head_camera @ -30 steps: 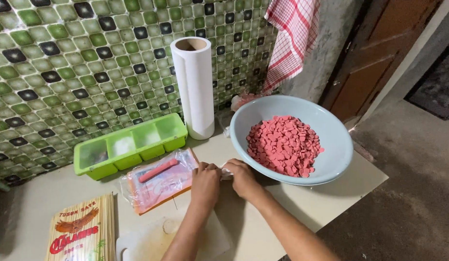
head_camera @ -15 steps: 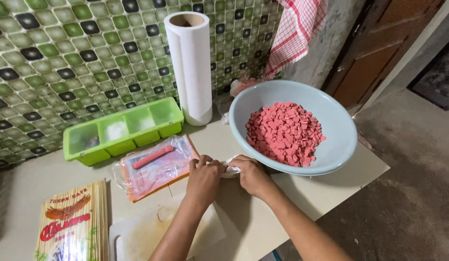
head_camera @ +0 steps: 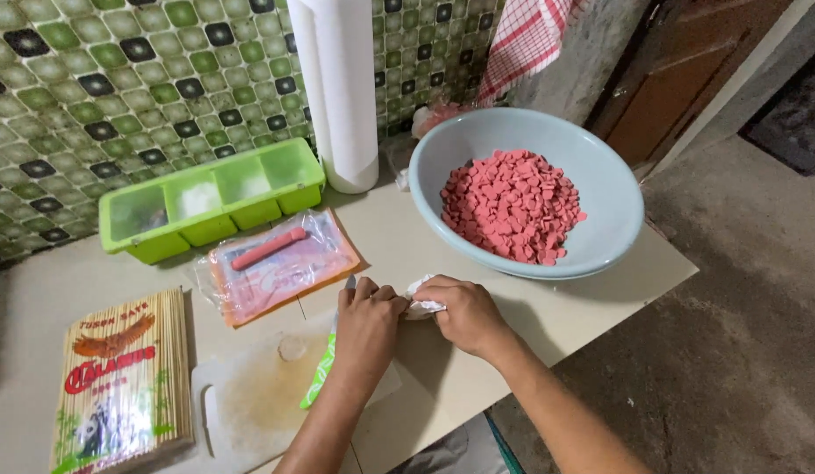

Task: Cutting a sausage into small slices on a cutting board and cleaning the knife with a tissue.

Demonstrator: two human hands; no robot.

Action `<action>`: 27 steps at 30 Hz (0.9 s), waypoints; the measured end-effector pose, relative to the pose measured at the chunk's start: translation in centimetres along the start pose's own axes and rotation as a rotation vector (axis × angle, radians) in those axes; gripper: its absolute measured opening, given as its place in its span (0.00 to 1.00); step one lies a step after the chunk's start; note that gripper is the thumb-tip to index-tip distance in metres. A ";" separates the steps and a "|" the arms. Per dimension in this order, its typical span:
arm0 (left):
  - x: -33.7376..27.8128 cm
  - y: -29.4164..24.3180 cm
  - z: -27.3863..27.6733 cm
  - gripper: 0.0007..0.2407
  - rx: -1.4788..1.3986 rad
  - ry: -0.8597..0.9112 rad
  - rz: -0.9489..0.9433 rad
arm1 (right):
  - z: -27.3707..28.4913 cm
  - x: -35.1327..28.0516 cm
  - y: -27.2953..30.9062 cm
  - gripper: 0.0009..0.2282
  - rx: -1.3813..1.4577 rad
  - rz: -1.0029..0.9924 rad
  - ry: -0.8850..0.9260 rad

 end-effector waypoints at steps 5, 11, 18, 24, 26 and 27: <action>-2.3 -1.1 1.1 0.04 -0.043 -0.040 -0.010 | -0.1 -2.3 0.3 0.18 0.031 -0.015 0.025; -5.0 -2.9 1.7 0.04 -0.104 -0.060 -0.015 | 0.1 -5.6 1.2 0.20 0.053 0.001 0.031; -8.4 -5.8 4.8 0.07 -0.074 -0.231 -0.103 | -1.5 -9.0 0.7 0.25 -0.001 0.094 0.006; -10.6 -7.5 5.2 0.07 -0.098 -0.199 -0.099 | -1.4 -11.8 2.1 0.25 -0.016 0.174 -0.016; -11.5 -8.1 5.3 0.06 -0.108 -0.190 -0.090 | -1.5 -13.0 2.3 0.25 -0.017 0.169 0.001; -11.9 -8.4 5.6 0.05 -0.124 -0.197 -0.096 | -1.5 -13.5 2.8 0.26 -0.025 0.197 -0.006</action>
Point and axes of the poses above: each hand's wrist, its own x-axis towards the middle knuckle, its own z-axis out of the back of the hand, y = z × x, the point moved 10 cm from there along x, towards the middle knuckle, and after that the axes turned 8 degrees about -z, right-handed, at the moved point
